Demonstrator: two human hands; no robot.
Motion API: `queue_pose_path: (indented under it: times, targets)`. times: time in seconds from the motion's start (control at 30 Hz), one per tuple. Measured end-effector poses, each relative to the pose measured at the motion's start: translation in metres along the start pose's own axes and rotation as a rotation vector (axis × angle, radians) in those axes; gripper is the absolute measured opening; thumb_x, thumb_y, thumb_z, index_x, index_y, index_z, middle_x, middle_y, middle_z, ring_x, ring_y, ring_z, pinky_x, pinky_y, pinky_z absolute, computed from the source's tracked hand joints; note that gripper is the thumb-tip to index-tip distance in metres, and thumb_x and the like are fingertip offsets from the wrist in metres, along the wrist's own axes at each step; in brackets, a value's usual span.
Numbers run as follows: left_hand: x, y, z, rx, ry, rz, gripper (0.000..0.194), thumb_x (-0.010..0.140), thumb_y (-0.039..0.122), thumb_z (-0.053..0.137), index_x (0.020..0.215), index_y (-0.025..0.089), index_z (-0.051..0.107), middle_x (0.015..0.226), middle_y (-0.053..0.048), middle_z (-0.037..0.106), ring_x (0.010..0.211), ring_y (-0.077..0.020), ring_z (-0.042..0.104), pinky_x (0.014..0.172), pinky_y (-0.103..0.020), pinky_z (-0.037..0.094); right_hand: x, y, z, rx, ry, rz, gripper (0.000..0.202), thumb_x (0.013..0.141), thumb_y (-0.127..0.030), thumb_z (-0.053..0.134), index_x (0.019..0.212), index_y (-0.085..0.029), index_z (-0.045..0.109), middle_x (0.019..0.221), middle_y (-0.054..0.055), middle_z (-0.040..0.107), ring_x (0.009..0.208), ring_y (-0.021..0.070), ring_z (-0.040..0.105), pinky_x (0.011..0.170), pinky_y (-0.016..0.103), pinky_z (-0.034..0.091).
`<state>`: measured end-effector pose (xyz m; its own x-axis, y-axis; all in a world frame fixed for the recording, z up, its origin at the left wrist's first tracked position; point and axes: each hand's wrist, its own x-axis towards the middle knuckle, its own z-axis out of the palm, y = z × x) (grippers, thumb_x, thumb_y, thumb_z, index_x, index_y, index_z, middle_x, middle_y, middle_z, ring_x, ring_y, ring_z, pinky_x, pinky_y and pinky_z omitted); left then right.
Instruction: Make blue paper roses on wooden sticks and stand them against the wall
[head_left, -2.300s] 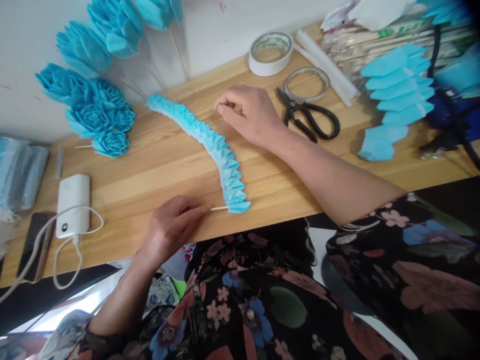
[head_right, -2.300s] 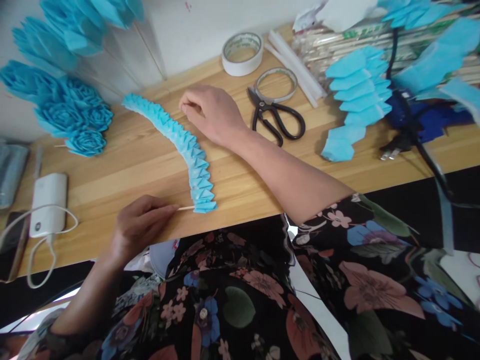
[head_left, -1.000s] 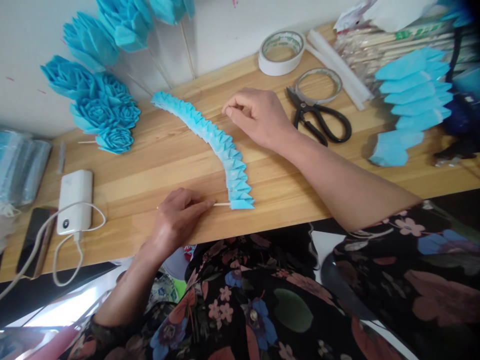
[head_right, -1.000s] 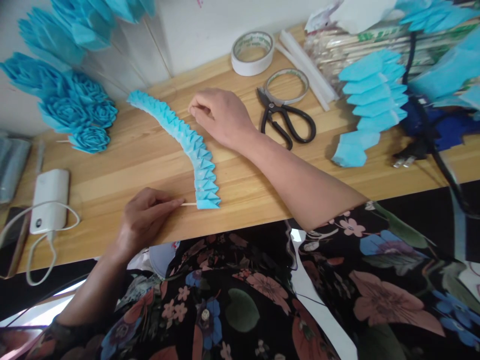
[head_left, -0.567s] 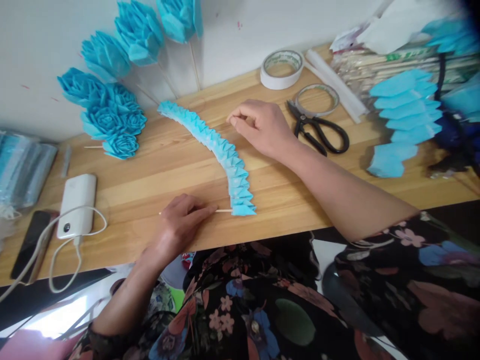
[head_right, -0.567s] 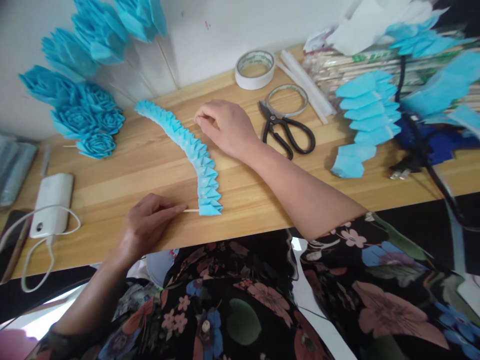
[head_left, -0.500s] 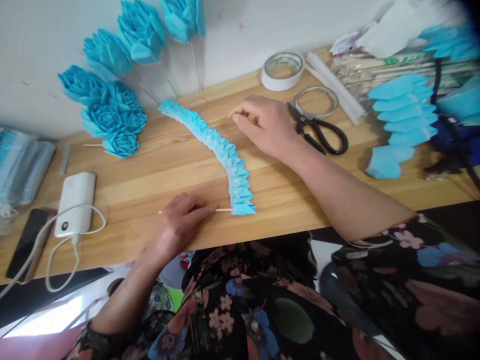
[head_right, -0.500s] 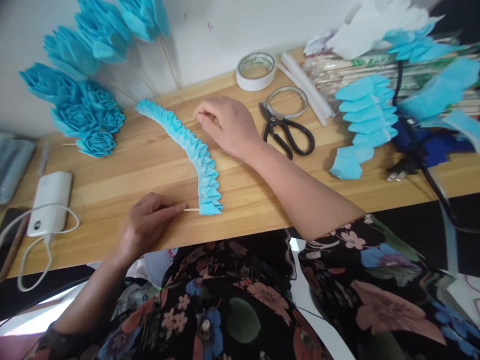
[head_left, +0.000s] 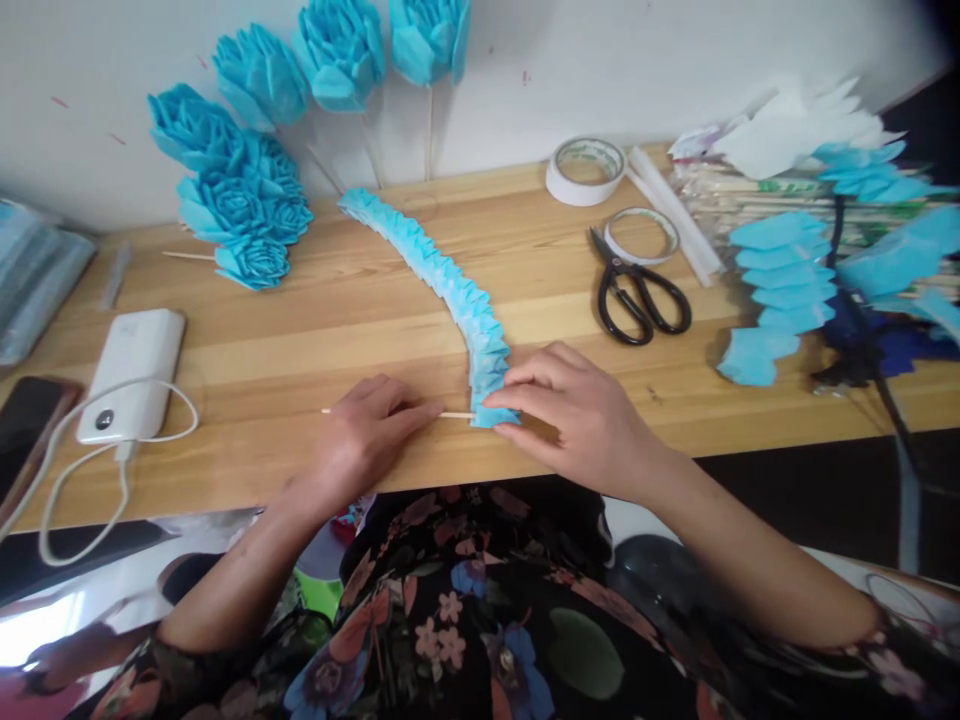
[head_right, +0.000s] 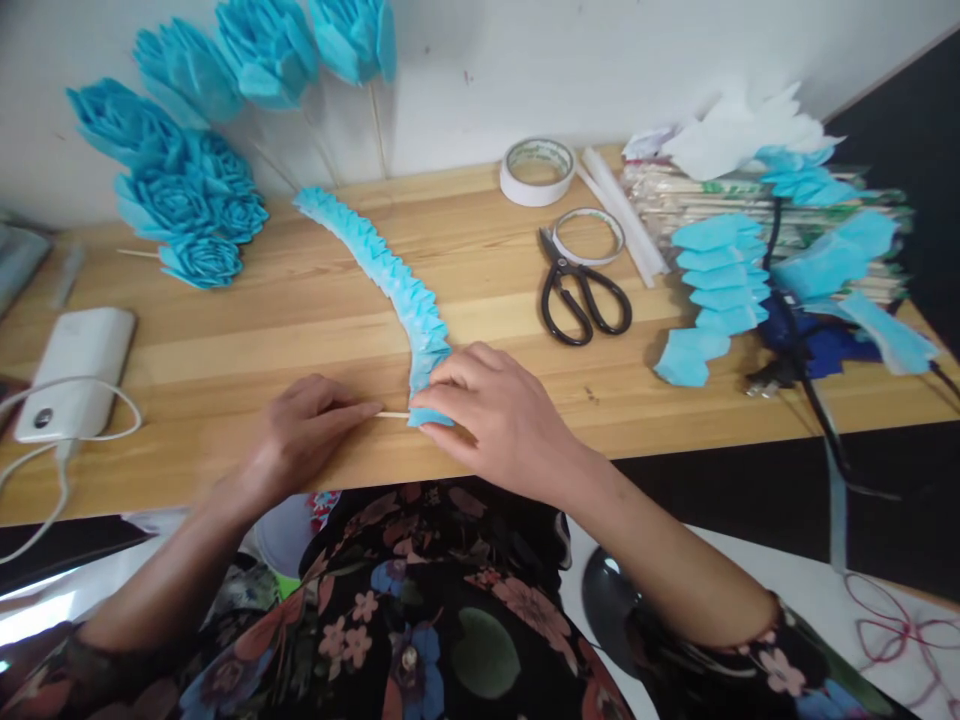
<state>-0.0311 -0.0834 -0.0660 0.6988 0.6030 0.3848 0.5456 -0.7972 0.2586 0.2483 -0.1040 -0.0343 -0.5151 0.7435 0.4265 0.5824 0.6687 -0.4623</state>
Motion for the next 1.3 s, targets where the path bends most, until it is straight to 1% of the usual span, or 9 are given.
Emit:
queue_pose_path:
  times: [0.17, 0.4, 0.6, 0.73, 0.9, 1.0, 1.1, 1.2, 1.3]
  targets:
    - [0.002, 0.002, 0.0, 0.03, 0.024, 0.0, 0.021, 0.101, 0.02, 0.054, 0.11, 0.022, 0.073, 0.083, -0.003, 0.064, 0.074, -0.0156, 0.053, 0.066, -0.029, 0.042, -0.006, -0.002, 0.011, -0.083, -0.042, 0.042, 0.009, 0.093, -0.029, 0.065, 0.1, -0.027, 0.071, 0.102, 0.007, 0.072, 0.095, 0.0264, 0.061, 0.081, 0.045, 0.049]
    - [0.005, 0.005, -0.003, -0.02, 0.03, -0.018, 0.014, 0.098, 0.019, 0.06, 0.105, 0.018, 0.071, 0.086, -0.004, 0.066, 0.075, -0.0158, 0.054, 0.067, -0.029, 0.042, -0.004, 0.001, 0.015, -0.073, -0.044, 0.069, 0.006, 0.09, -0.026, 0.068, 0.096, -0.025, 0.07, 0.101, 0.007, 0.072, 0.094, 0.0268, 0.061, 0.081, 0.044, 0.049]
    - [0.004, 0.003, -0.003, -0.016, 0.028, 0.015, 0.013, 0.099, 0.016, 0.056, 0.102, 0.018, 0.068, 0.088, -0.004, 0.067, 0.076, -0.016, 0.054, 0.068, -0.03, 0.042, -0.001, 0.003, 0.016, -0.076, -0.046, 0.056, 0.006, 0.091, -0.026, 0.068, 0.093, -0.022, 0.07, 0.101, 0.008, 0.071, 0.094, 0.0266, 0.061, 0.081, 0.043, 0.049]
    - [0.003, 0.002, -0.002, -0.019, 0.009, 0.009, 0.014, 0.1, 0.017, 0.054, 0.104, 0.019, 0.067, 0.088, -0.004, 0.067, 0.077, -0.0161, 0.055, 0.069, -0.031, 0.043, 0.001, 0.005, 0.017, -0.071, -0.05, 0.044, 0.004, 0.091, -0.027, 0.067, 0.092, -0.024, 0.071, 0.099, 0.007, 0.072, 0.092, 0.0261, 0.062, 0.08, 0.043, 0.05]
    - [0.003, 0.0, -0.001, -0.021, 0.01, 0.02, 0.014, 0.099, 0.013, 0.055, 0.106, 0.019, 0.066, 0.089, -0.004, 0.068, 0.076, -0.0161, 0.054, 0.068, -0.031, 0.042, 0.004, 0.006, 0.007, 0.022, 0.002, 0.02, 0.008, 0.092, -0.029, 0.068, 0.099, -0.028, 0.072, 0.101, 0.006, 0.074, 0.092, 0.0259, 0.065, 0.082, 0.045, 0.052]
    - [0.004, -0.001, -0.001, -0.027, 0.0, 0.026, 0.016, 0.1, 0.013, 0.052, 0.105, 0.018, 0.066, 0.089, -0.004, 0.068, 0.077, -0.0166, 0.055, 0.069, -0.031, 0.044, 0.018, 0.01, -0.009, 0.091, 0.086, 0.063, 0.013, 0.093, -0.028, 0.066, 0.103, -0.032, 0.073, 0.105, 0.006, 0.074, 0.096, 0.0267, 0.067, 0.086, 0.048, 0.051]
    - [0.005, -0.001, -0.002, -0.027, 0.005, 0.024, 0.017, 0.101, 0.015, 0.051, 0.105, 0.018, 0.067, 0.089, -0.005, 0.068, 0.078, -0.0173, 0.057, 0.07, -0.031, 0.045, 0.048, 0.022, -0.019, 0.134, 0.167, 0.113, 0.014, 0.095, -0.027, 0.061, 0.098, -0.031, 0.074, 0.103, 0.005, 0.075, 0.098, 0.0259, 0.067, 0.091, 0.048, 0.05]
    - [0.005, -0.001, -0.002, -0.008, 0.018, 0.028, 0.016, 0.1, 0.014, 0.053, 0.104, 0.017, 0.068, 0.089, -0.006, 0.068, 0.077, -0.0172, 0.056, 0.068, -0.031, 0.045, 0.086, 0.045, -0.012, 0.237, 0.232, 0.151, 0.014, 0.096, -0.029, 0.059, 0.093, -0.026, 0.072, 0.095, 0.003, 0.074, 0.094, 0.0214, 0.066, 0.087, 0.039, 0.05]
    - [0.005, 0.0, -0.002, -0.005, 0.025, 0.026, 0.017, 0.099, 0.013, 0.053, 0.105, 0.017, 0.069, 0.087, -0.005, 0.068, 0.076, -0.0168, 0.056, 0.068, -0.03, 0.044, 0.115, 0.071, 0.007, 0.38, 0.27, 0.196, 0.018, 0.096, -0.033, 0.059, 0.089, -0.022, 0.07, 0.094, 0.003, 0.073, 0.091, 0.0187, 0.065, 0.081, 0.033, 0.05]
